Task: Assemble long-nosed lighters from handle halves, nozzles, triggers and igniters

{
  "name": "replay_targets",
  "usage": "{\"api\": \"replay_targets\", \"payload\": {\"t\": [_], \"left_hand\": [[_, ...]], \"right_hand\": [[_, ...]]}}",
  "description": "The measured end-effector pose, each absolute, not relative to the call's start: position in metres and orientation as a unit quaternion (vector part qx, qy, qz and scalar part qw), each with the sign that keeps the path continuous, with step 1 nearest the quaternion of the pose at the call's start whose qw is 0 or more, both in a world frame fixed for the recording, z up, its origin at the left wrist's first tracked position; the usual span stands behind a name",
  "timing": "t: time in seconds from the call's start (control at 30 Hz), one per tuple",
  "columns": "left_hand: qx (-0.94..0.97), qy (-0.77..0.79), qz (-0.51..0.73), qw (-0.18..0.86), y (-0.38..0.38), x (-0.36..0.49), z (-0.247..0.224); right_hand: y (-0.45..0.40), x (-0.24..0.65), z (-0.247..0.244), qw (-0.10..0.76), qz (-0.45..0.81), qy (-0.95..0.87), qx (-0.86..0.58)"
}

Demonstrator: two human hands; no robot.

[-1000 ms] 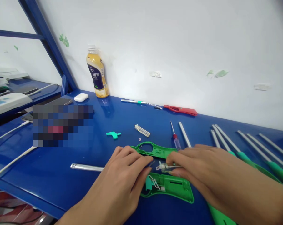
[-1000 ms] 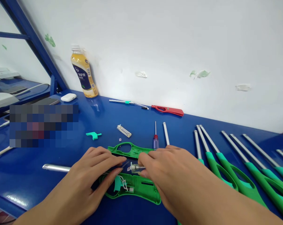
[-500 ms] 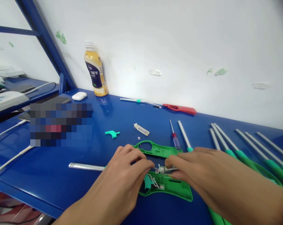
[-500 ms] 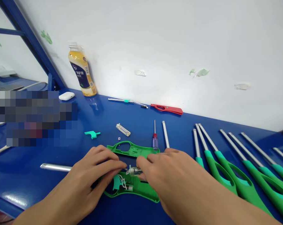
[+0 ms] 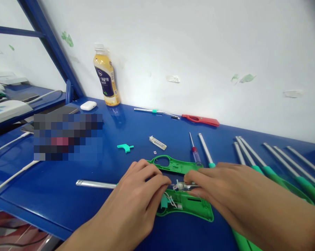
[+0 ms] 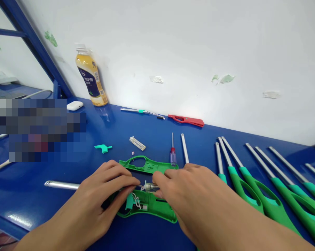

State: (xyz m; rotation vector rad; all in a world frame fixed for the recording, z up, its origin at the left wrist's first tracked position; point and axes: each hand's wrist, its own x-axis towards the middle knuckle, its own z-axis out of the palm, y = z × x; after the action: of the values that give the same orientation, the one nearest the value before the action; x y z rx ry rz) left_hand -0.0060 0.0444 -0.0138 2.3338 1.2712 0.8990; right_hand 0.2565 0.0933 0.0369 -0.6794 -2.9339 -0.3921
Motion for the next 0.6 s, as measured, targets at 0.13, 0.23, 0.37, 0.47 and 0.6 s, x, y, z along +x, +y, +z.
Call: {"api": "replay_targets", "payload": {"t": [0.13, 0.23, 0.37, 0.47, 0.6], "left_hand": [[0.820, 0.445, 0.317, 0.169, 0.044, -0.006, -0.014], [0.820, 0.445, 0.319, 0.169, 0.045, -0.005, -0.013], [0.820, 0.445, 0.319, 0.170, 0.046, -0.004, -0.012], [0.819, 0.446, 0.322, 0.167, 0.046, -0.005, -0.013], [0.820, 0.444, 0.322, 0.161, 0.046, -0.005, -0.013]], "right_hand": [[0.093, 0.267, 0.029, 0.050, -0.153, -0.964, -0.212], [0.092, 0.270, 0.027, 0.052, -0.174, -0.964, -0.195], [0.091, 0.269, 0.031, 0.046, -0.183, -0.963, -0.191], [0.090, 0.271, 0.030, 0.035, -0.180, -0.963, -0.196], [0.090, 0.268, 0.029, 0.036, -0.151, -0.964, -0.217]]}}
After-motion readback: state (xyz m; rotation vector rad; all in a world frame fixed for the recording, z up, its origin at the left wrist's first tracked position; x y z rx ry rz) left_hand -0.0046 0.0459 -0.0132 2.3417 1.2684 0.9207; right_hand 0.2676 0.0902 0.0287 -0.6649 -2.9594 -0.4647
